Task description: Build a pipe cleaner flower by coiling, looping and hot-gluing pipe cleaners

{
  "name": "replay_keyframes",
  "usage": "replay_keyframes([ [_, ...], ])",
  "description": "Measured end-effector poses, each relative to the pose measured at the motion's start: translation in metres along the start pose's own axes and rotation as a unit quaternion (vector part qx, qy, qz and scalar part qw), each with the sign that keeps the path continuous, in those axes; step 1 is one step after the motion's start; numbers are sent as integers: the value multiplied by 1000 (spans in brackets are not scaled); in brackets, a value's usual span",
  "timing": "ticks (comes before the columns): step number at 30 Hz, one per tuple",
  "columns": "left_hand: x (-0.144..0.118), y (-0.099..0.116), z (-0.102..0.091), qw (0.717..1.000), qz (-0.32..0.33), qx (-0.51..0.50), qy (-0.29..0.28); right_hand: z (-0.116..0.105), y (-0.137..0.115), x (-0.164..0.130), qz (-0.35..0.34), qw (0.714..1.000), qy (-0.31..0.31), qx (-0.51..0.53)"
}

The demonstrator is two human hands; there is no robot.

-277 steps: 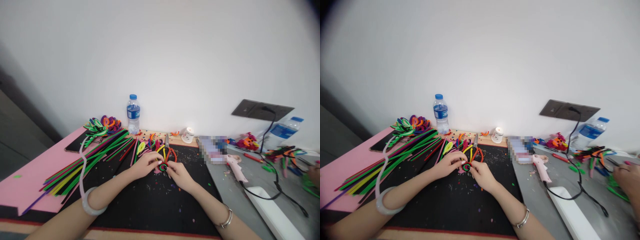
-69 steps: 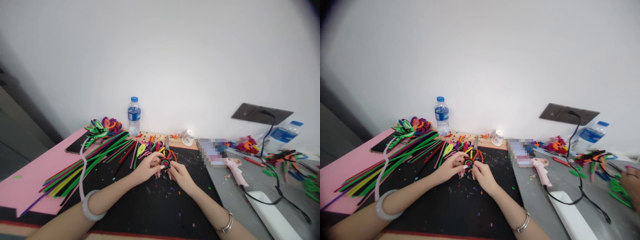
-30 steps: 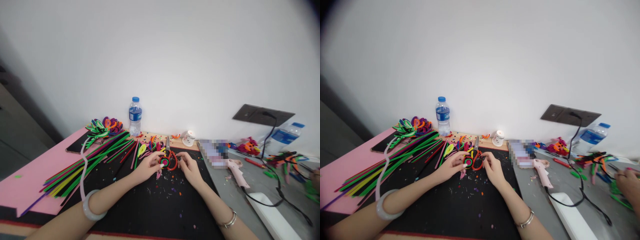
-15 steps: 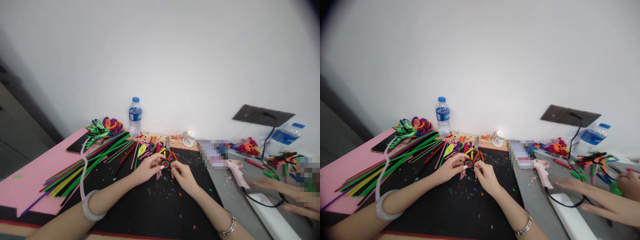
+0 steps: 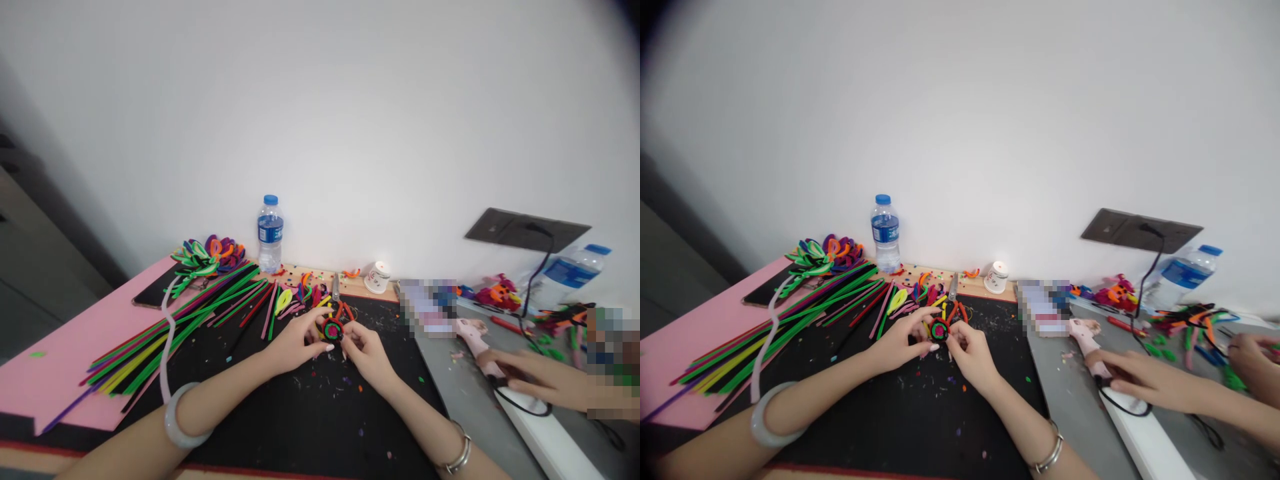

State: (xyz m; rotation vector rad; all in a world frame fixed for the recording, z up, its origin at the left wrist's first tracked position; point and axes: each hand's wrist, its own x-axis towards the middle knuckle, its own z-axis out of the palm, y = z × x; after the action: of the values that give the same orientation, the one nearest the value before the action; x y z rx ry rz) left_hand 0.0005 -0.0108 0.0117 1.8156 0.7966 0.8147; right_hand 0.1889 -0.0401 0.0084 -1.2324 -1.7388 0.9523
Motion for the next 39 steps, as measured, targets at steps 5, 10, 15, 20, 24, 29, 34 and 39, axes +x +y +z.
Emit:
replay_keyframes([
  [5, -1, 1, 0, 992, 19, 116, 38, 5, -5, -4, -13, 999, 26, -15],
  [10, -2, 2, -1, 980, 43, 186, 56, 9, -3, -6, -26, 998, 33, -47],
  [15, -4, 5, -1, 974, 62, 213, 50, 9, -2, -4, -32, 998, 25, -50],
  [20, -4, 6, -1, 971, 72, 224, 50, 9, -4, -6, -31, 998, 26, -54],
  [24, -5, 4, -1, 970, 82, 224, 52, 10, -4, -6, -31, 998, 24, -57],
  [29, -5, 2, -1, 969, 97, 221, 51, 10, -2, -5, -33, 998, 16, -54],
  [34, -5, 3, -2, 970, 101, 215, 50, 10, -3, -6, -35, 998, 14, -57],
  [39, -6, 1, -3, 971, 106, 212, 45, 10, -3, -7, -34, 997, 7, -63],
])
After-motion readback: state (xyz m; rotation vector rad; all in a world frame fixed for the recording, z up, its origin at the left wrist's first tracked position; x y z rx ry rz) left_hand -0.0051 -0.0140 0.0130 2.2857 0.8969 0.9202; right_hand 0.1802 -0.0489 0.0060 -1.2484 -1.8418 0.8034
